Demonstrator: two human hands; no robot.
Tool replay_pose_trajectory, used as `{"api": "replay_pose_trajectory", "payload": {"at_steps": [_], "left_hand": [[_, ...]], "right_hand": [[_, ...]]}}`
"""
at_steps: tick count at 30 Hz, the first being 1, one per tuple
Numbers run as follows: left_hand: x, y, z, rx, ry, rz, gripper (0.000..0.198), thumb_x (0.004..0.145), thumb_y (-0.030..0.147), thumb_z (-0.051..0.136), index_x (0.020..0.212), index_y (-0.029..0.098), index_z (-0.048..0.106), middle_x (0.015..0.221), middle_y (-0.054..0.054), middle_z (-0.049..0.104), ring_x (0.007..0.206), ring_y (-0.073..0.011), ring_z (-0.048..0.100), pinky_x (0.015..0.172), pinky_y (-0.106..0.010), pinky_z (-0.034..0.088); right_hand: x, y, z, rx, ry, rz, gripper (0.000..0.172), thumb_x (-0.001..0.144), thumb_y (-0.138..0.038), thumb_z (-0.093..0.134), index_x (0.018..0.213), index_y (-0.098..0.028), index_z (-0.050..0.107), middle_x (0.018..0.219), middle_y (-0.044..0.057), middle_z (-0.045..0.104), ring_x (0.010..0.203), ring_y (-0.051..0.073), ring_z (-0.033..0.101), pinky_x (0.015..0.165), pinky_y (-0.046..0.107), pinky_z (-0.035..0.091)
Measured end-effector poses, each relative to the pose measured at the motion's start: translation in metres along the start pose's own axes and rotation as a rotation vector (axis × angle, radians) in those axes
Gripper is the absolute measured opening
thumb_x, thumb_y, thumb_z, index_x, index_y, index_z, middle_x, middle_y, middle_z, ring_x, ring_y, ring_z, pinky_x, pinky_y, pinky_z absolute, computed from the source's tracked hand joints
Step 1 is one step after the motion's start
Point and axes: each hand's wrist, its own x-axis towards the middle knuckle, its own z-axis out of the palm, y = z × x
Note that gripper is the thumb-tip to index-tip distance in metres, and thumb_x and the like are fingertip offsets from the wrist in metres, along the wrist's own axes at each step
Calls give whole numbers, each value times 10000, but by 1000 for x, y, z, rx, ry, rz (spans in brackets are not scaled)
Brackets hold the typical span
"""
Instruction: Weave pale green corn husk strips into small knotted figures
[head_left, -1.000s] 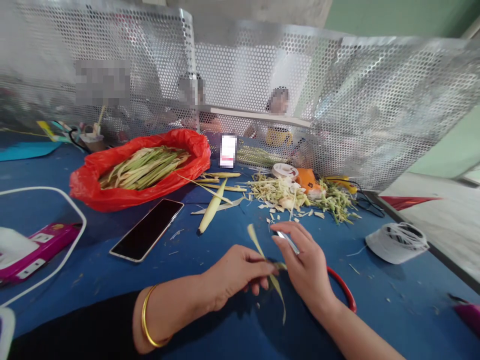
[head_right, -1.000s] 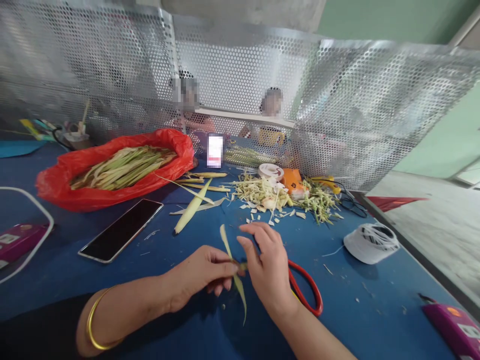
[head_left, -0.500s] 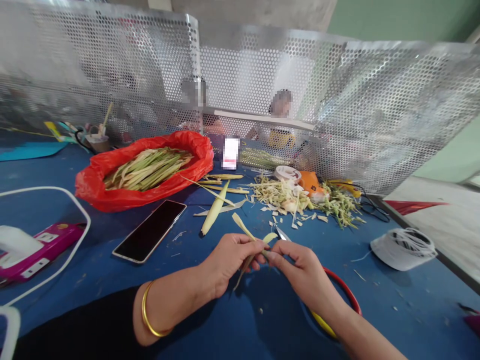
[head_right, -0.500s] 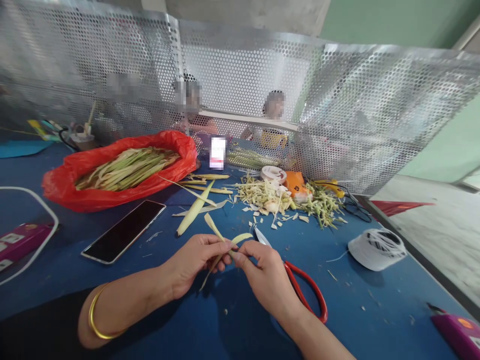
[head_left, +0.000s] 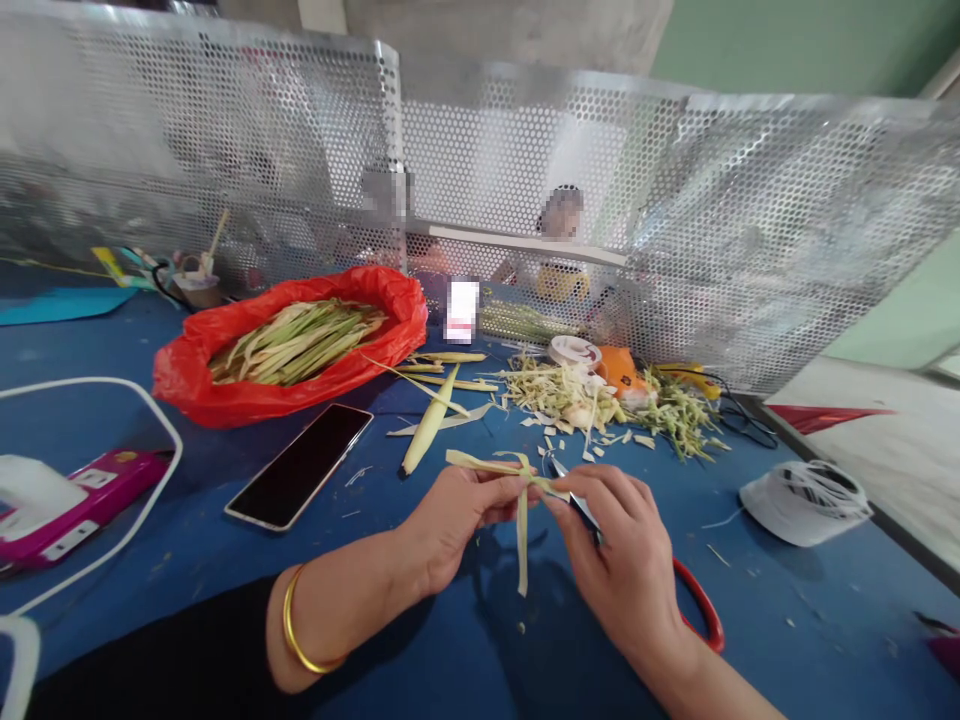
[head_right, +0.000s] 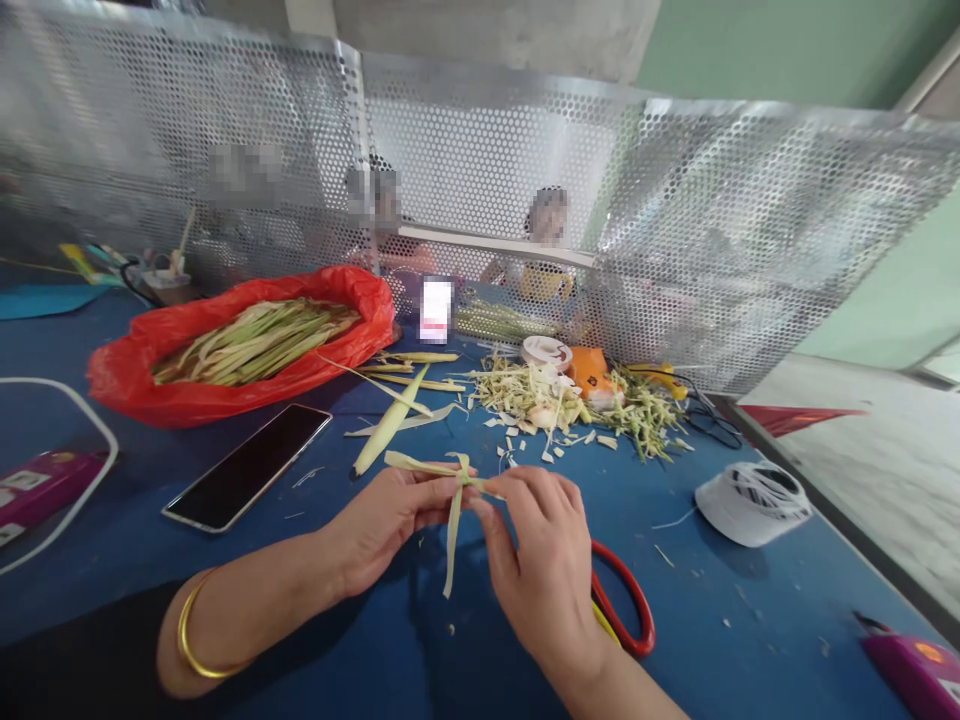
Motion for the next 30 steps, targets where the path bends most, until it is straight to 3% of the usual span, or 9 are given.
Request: {"api": "replay_pose_trajectory", "payload": {"at_steps": [4, 7, 15, 24, 27, 30], "left_hand": [[-1, -3, 4, -45, 73, -5, 411, 468, 242, 894, 825, 128, 725, 827, -74, 744, 810, -185, 672, 816, -299, 494], [0, -6, 4, -26, 131, 23, 431, 435, 223, 905, 817, 131, 729, 864, -80, 751, 833, -189, 669, 823, -298, 491], [1, -10, 1, 38, 150, 37, 404, 482, 214, 881, 843, 113, 730, 825, -87, 750, 844, -198, 668, 840, -305, 469], [3, -8, -1, -15, 143, -26, 390, 538, 163, 835, 899, 125, 691, 776, -53, 730, 733, -141, 652, 751, -260, 473], [3, -3, -1, -20, 86, -70, 347, 622, 175, 790, 944, 115, 678, 761, -52, 715, 736, -134, 650, 765, -261, 479], [3, -1, -2, 28, 41, -83, 295, 676, 209, 748, 948, 124, 676, 720, -26, 687, 717, -124, 633, 774, -271, 480]], "right_hand": [[-5, -11, 7, 200, -192, 116, 158, 897, -284, 595, 748, -236, 617, 791, 11, 666, 781, 196, 618, 754, 324, 404], [-7, -12, 14, 299, -208, 187, 233, 907, -248, 551, 675, -224, 554, 732, 7, 633, 747, 190, 597, 713, 308, 419], [-2, -14, 8, 431, -252, 122, 246, 875, -137, 497, 646, -225, 481, 723, 7, 598, 751, 182, 570, 763, 320, 446], [-2, -14, 9, 332, -285, 36, 235, 894, -160, 509, 666, -219, 510, 728, 8, 591, 740, 177, 560, 735, 299, 426], [-2, -10, 4, 217, -218, 27, 227, 932, -227, 502, 706, -220, 525, 703, 3, 592, 695, 176, 552, 721, 309, 399], [-1, -2, 2, 92, -76, 121, 111, 915, -293, 537, 837, -221, 571, 830, 35, 637, 783, 208, 576, 732, 326, 396]]}}
